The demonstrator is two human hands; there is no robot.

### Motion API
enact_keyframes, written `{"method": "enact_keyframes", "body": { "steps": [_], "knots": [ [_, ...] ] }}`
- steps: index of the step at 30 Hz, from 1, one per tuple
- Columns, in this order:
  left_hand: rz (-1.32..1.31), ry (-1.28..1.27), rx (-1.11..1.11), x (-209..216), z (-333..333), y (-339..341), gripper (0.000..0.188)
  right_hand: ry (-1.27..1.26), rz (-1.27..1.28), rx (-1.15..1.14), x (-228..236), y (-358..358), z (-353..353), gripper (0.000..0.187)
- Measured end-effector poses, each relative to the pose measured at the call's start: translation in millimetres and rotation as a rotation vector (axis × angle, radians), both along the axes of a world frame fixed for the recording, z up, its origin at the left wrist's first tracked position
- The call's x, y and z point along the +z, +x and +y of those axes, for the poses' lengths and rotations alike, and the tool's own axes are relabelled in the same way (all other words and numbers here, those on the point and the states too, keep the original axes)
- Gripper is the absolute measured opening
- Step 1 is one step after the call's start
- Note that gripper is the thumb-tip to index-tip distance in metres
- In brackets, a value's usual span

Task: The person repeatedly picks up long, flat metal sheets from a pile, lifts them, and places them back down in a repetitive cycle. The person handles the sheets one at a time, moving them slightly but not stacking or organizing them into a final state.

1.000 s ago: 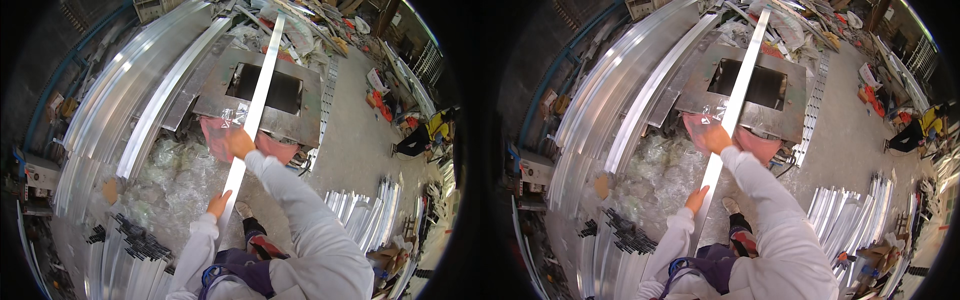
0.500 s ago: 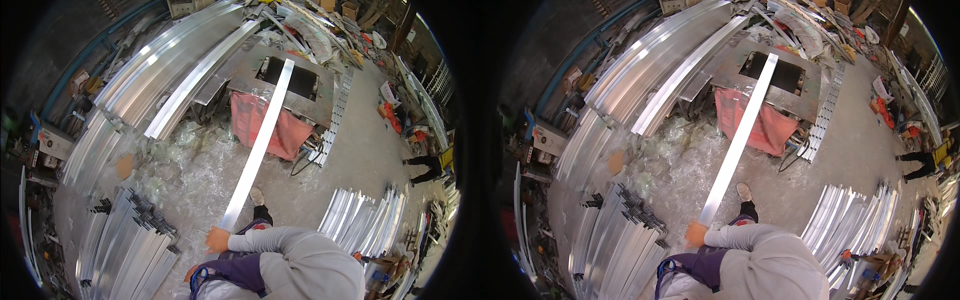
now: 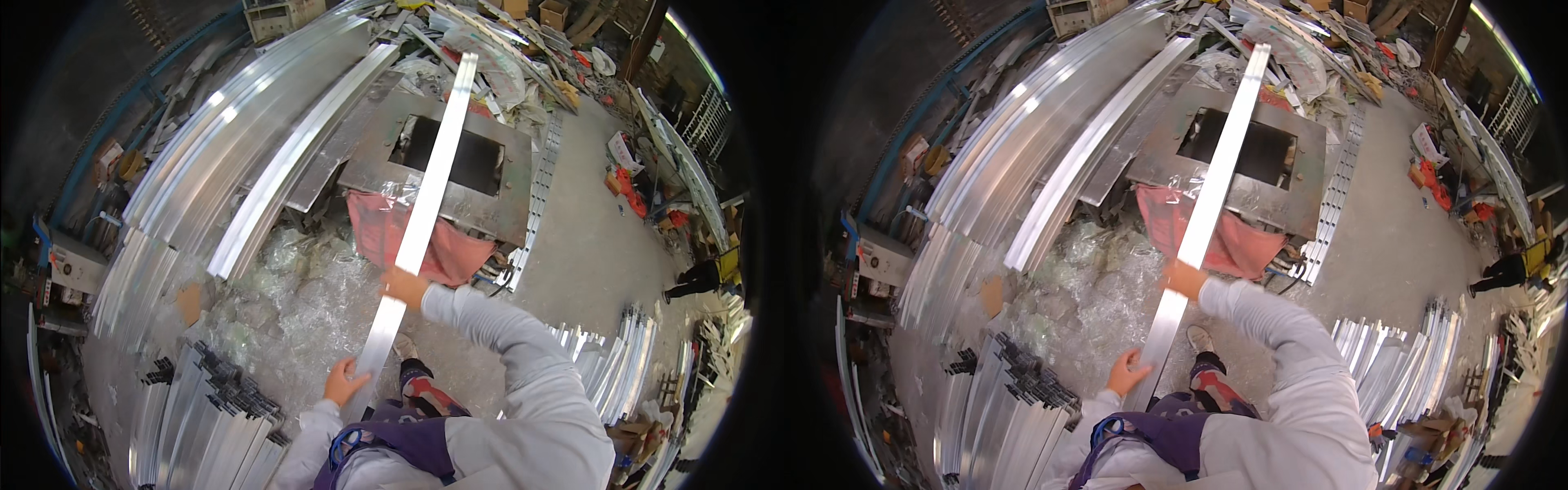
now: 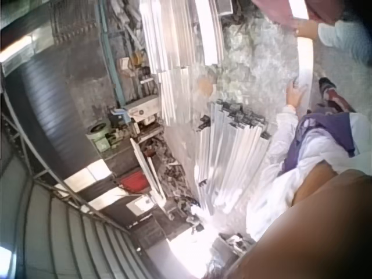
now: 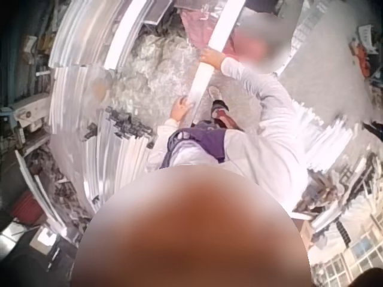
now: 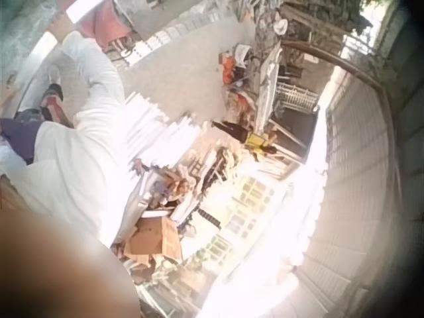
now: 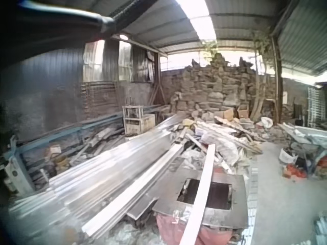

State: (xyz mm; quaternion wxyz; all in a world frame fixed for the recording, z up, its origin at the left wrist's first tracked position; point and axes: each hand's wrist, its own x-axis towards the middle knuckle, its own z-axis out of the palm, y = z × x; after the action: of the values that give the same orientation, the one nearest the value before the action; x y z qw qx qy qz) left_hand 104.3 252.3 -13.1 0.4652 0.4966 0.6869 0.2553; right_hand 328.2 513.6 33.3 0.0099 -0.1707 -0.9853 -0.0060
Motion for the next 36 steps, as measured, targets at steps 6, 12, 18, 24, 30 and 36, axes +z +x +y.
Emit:
{"method": "enact_keyframes", "body": {
  "steps": [6, 12, 18, 24, 30, 36],
  "knots": [
    [-0.247, -0.156, -0.201, 4, 158, 74, 0.081, 0.177, 0.064, -0.077, 39, 90, 175, 0.017],
    [-0.233, -0.105, -0.185, 43, 196, 91, 0.08, 0.285, -0.122, -0.17, 63, 97, 199, 0.016],
    [-0.194, -0.142, -0.159, -21, 61, 23, 0.075, 0.359, -0.217, -0.025, 35, 27, 82, 0.017],
    [-0.211, -0.496, 0.136, -80, -196, -74, 0.095, -0.151, 0.007, 0.161, -18, -52, -139, 0.022],
    [0.002, -0.855, 0.332, -105, -410, -152, 0.102, -0.232, 0.304, 0.179, -43, -124, -339, 0.017],
    [-0.024, -0.885, 0.339, -94, -408, -154, 0.099, -0.265, 0.352, 0.205, -27, -124, -338, 0.019]
  ]
}}
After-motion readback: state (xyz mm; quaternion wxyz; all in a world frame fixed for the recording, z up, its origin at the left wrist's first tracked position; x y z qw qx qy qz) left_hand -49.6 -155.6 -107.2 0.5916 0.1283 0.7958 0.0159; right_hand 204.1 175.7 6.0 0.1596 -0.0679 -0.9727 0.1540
